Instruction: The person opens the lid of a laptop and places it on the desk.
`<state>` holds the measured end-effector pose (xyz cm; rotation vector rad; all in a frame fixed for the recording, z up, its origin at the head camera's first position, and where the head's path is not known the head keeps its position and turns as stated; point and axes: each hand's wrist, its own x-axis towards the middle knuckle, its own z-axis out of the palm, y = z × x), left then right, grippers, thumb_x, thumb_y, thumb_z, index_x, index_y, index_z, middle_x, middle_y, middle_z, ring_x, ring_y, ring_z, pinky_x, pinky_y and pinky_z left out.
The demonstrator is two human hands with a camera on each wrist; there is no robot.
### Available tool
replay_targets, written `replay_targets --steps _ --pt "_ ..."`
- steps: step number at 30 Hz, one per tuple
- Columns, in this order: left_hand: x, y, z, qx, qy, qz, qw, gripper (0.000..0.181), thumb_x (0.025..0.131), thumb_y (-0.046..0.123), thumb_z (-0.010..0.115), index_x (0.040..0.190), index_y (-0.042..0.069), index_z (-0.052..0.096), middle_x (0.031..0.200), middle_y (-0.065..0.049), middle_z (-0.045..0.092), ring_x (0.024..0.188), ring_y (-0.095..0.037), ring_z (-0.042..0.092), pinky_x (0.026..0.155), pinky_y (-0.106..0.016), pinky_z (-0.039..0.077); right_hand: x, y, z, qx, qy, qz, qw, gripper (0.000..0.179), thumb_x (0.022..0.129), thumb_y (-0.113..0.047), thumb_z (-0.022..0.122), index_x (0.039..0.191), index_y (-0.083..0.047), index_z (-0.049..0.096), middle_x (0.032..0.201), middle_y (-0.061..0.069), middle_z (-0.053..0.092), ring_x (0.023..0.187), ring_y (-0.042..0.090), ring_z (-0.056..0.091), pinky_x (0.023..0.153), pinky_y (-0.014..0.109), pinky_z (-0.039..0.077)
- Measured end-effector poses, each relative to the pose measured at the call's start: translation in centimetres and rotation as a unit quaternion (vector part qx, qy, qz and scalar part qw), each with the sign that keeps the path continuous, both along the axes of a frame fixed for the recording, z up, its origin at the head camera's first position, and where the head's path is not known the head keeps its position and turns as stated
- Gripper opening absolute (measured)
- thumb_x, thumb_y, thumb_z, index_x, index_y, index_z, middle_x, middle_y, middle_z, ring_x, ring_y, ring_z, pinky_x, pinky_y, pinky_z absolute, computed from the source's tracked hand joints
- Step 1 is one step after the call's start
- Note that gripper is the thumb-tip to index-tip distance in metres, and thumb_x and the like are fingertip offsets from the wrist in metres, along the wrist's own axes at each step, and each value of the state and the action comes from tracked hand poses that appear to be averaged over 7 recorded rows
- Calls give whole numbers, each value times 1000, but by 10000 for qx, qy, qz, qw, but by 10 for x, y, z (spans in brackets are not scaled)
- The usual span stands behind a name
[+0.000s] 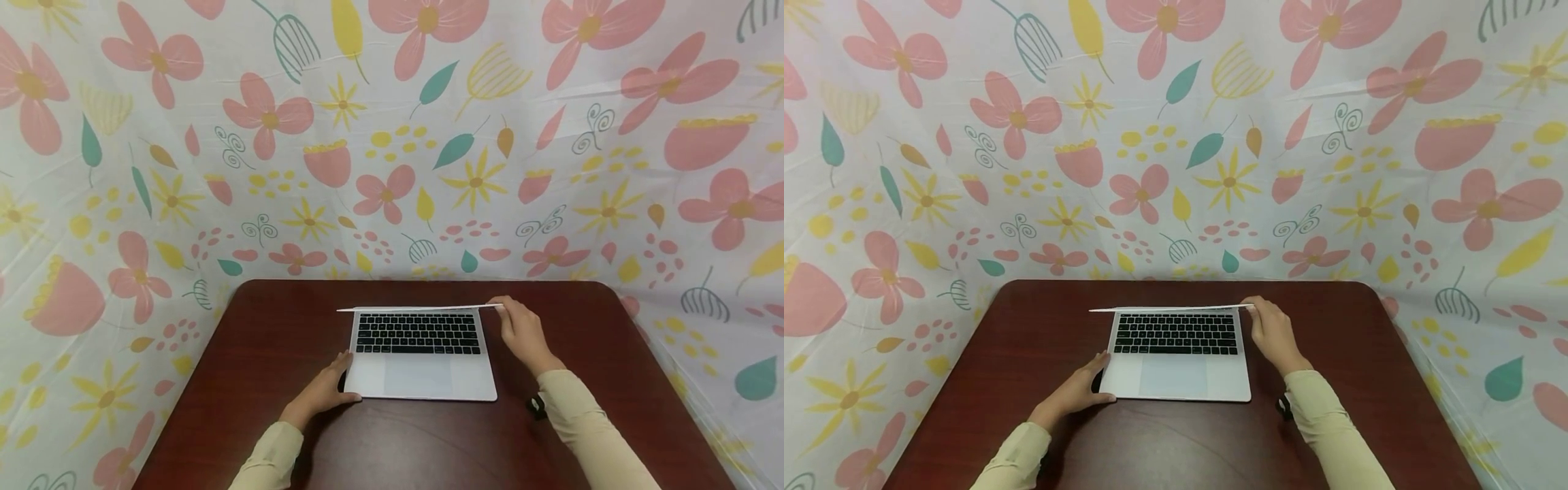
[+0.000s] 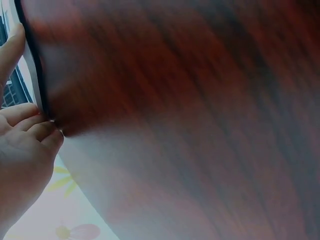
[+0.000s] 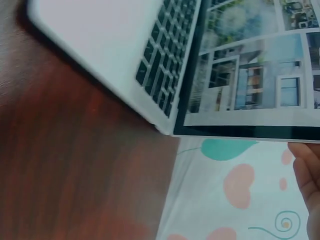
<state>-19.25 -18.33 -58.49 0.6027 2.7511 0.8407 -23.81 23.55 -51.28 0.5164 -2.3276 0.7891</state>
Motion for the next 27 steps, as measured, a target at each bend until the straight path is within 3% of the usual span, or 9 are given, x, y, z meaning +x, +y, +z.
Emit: replay_targets --steps 13,27 --pt "-1 0 2 135 -29 66 9999 93 77 31 82 146 -7 32 152 -26 29 140 -40 27 108 -52 31 -33 -6 23 -293 -577 -347 9973 19 101 -10 47 100 3 60 68 17 58 52 25 45 55 45 40" --pt "-2 1 0 95 -143 102 9998 95 76 32 83 147 -5 32 153 -24 28 141 -38 26 108 -52 32 -70 -11 36 -869 -966 -748 9887 31 103 -20 46 83 3 54 67 21 56 63 40 56 61 52 41"
